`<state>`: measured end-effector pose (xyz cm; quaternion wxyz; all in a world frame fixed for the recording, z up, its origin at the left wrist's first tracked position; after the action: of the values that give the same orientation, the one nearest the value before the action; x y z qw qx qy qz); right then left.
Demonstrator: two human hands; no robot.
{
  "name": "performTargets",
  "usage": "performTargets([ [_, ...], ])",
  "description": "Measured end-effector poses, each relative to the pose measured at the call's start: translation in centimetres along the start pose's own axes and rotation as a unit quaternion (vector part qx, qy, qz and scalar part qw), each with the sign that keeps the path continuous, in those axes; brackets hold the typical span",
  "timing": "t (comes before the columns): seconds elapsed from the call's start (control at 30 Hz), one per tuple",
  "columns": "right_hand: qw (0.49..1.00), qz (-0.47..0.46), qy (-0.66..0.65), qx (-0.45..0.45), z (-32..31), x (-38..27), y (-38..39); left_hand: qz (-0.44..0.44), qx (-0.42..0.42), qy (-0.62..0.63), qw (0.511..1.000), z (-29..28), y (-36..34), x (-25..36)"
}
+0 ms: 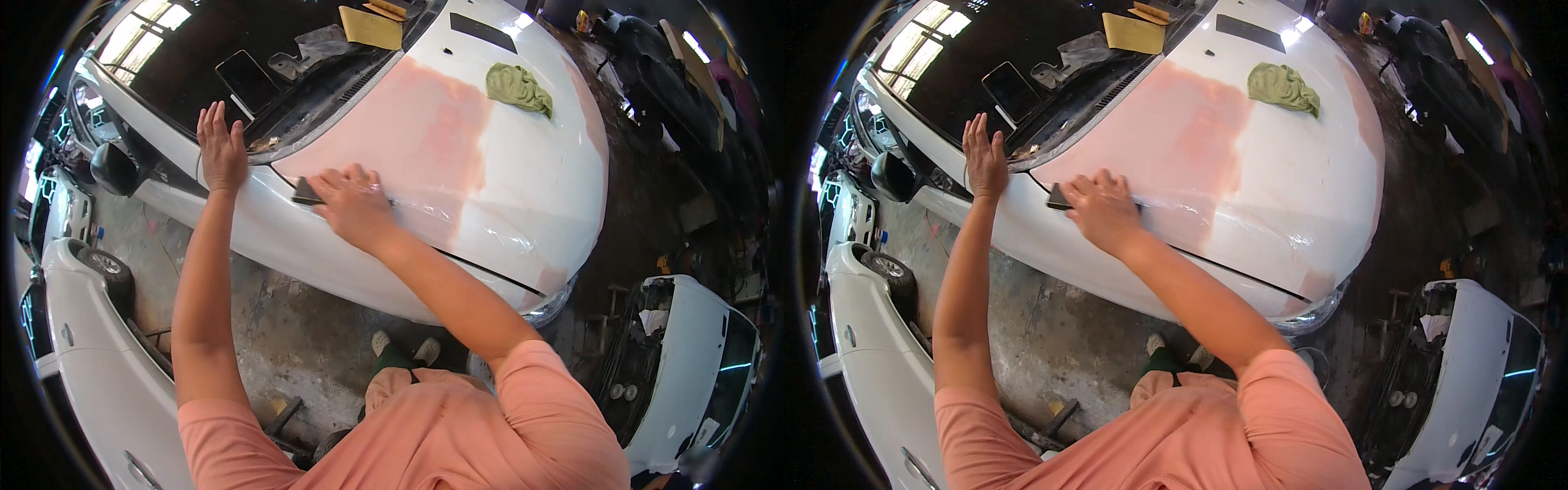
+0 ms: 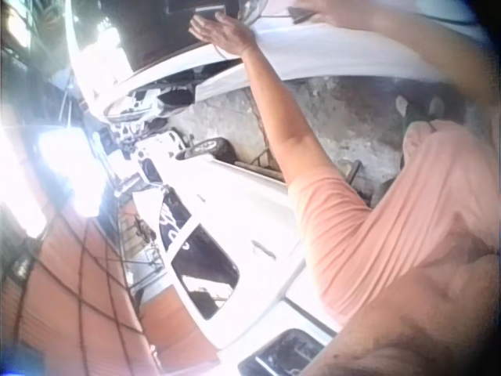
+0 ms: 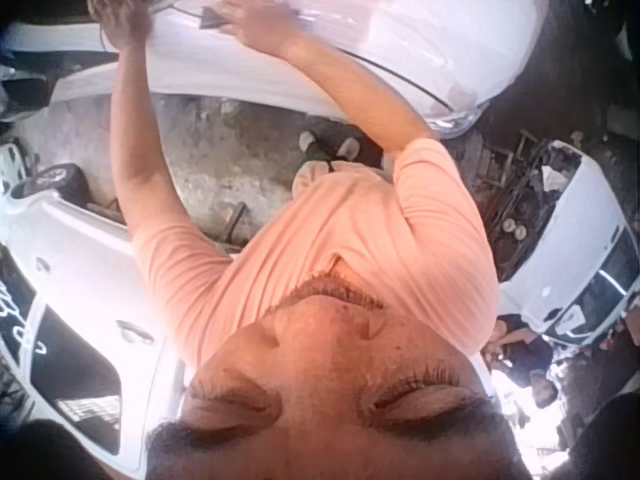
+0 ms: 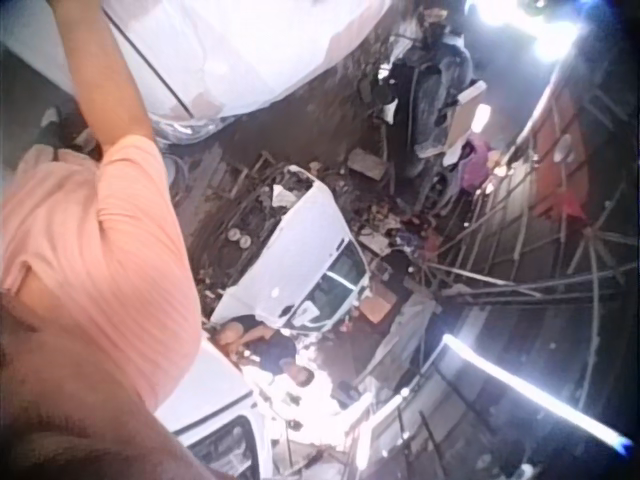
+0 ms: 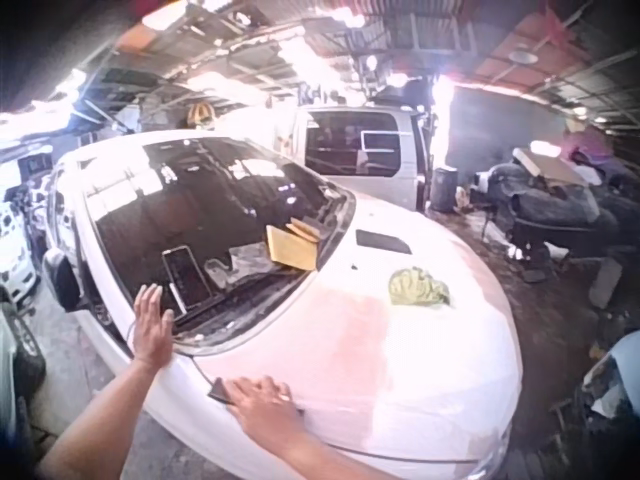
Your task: The person is sanding a car hood by hand using a sanding block and wiping the surface with a cloth while occasionally dipping into a bucket of water.
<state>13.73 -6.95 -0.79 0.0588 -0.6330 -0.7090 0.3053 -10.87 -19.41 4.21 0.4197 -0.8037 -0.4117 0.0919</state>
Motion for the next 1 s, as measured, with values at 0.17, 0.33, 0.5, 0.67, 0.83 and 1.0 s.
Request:
performTargets([
  [0.17, 1.0, -0.009, 0.021, -0.01, -5.1, 4.3, 12.9, -0.02, 0.0, 0.001, 1.0, -1.4, 1.1, -1.5],
  [0.33, 1.0, -0.021, 0.008, -0.002, -3.3, 2.3, 7.1, -0.02, -0.001, 0.008, 1.0, -1.5, 0.7, -1.3],
  [0.5, 1.0, -0.013, -0.002, 0.014, 0.6, -0.5, -2.5, 0.002, -0.003, -0.003, 1.0, -0.4, 0.4, 0.1],
  [0.67, 1.0, -0.001, 0.023, 0.002, -3.2, 2.2, 6.8, -0.017, 0.006, -0.015, 1.0, -1.4, 1.1, -1.6],
  [0.83, 0.999, -0.008, 0.033, 0.022, -2.3, 1.3, 4.4, -0.026, 0.002, 0.006, 1.0, -1.5, 0.7, -1.2],
  [1.0, 0.999, 0.021, 0.034, 0.025, 0.8, -0.2, -2.2, 0.001, 0.003, 0.005, 1.0, -0.1, -0.1, 0.4],
])
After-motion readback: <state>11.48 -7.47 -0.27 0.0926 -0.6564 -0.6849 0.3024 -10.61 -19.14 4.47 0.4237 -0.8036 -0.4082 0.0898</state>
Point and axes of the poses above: each hand's wrist, its own y-axis away from the middle knuckle, its own z-axis out of the palm, x = y × z, the point moved 8 cm from there along -y, towards the middle knuckle, and after that the axes turned 11 degrees about -z, right-handed, at the moved point
